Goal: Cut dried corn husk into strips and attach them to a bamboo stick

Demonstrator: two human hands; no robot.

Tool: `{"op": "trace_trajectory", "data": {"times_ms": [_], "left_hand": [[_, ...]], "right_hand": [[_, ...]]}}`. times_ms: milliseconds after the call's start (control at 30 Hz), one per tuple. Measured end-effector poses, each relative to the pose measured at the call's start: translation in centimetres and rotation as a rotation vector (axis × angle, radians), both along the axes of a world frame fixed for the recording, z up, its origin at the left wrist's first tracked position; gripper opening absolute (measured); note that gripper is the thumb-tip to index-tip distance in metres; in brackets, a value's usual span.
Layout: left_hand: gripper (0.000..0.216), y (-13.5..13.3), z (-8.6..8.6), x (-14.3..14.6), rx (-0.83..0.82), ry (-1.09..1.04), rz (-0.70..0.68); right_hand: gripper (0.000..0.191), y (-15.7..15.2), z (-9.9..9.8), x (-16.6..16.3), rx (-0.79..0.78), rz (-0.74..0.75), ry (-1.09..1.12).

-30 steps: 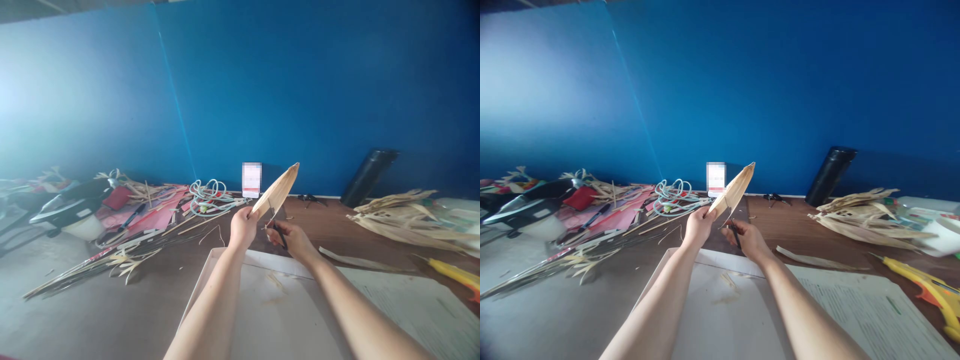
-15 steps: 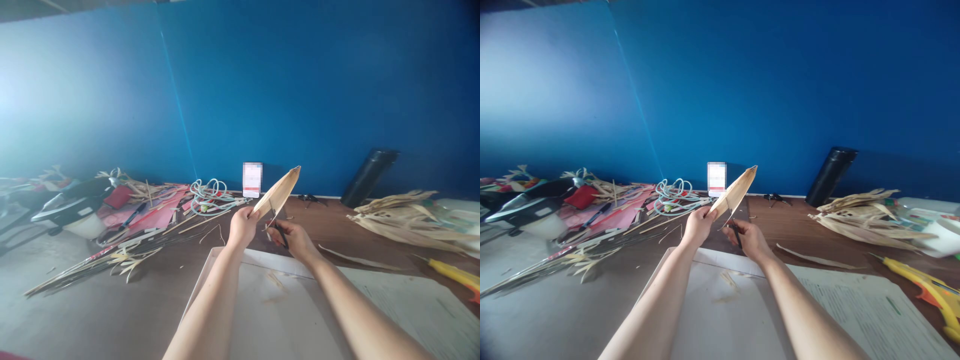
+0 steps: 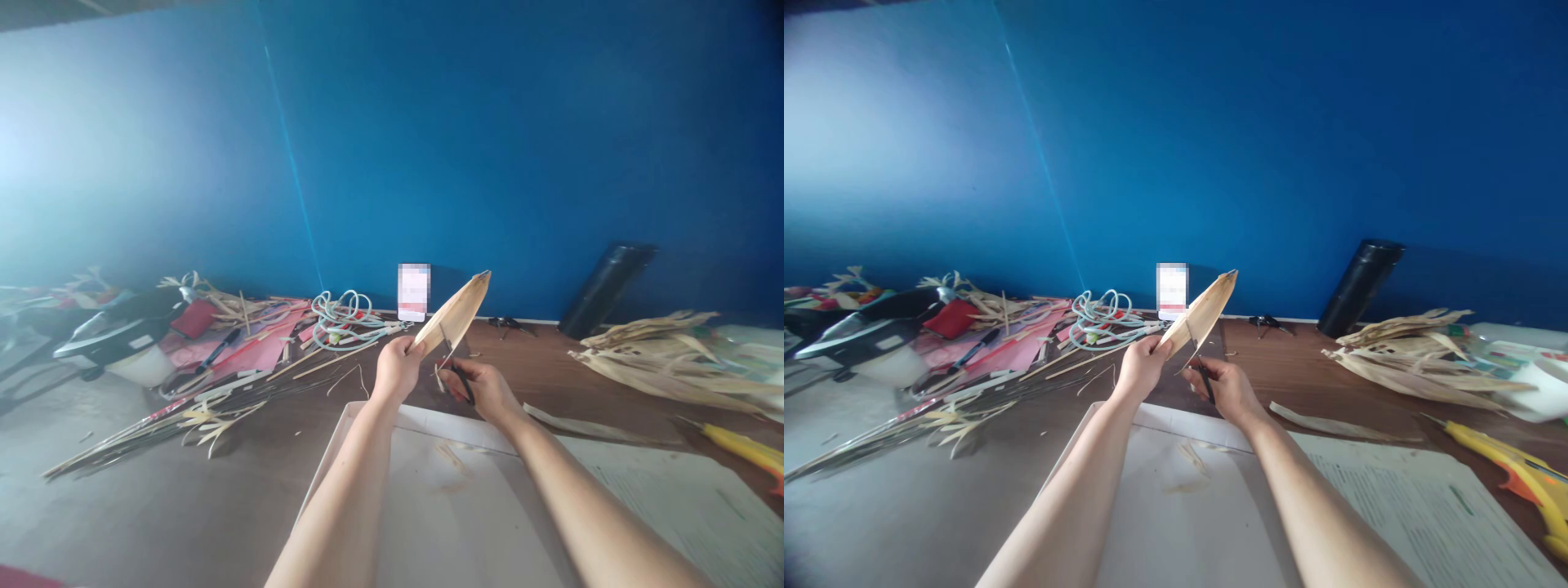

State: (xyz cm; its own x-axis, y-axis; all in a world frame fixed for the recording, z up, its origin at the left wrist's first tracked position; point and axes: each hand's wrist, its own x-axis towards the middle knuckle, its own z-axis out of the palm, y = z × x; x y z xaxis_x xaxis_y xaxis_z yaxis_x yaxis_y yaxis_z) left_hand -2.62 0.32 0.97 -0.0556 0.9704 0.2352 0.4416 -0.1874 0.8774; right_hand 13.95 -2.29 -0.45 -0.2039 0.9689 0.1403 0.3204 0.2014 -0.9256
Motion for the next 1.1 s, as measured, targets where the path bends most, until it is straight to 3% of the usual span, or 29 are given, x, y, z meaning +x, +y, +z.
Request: {"op": "trace_trajectory", "data": {"times_ms": [800,1100], "left_hand": [[0.020,0.04,0.39,-0.38,-0.032,-0.050,0.111],[0.020,0.14,0.42,-0.66,-0.011,-0.052,0.155]], "right_hand": [[0.048,-0.24,0.33,-0.21,0.012,-0.013,-0.069],[0.047,-0.19,0.40,-0.17,-0.051,-0.006,-0.060]]}}
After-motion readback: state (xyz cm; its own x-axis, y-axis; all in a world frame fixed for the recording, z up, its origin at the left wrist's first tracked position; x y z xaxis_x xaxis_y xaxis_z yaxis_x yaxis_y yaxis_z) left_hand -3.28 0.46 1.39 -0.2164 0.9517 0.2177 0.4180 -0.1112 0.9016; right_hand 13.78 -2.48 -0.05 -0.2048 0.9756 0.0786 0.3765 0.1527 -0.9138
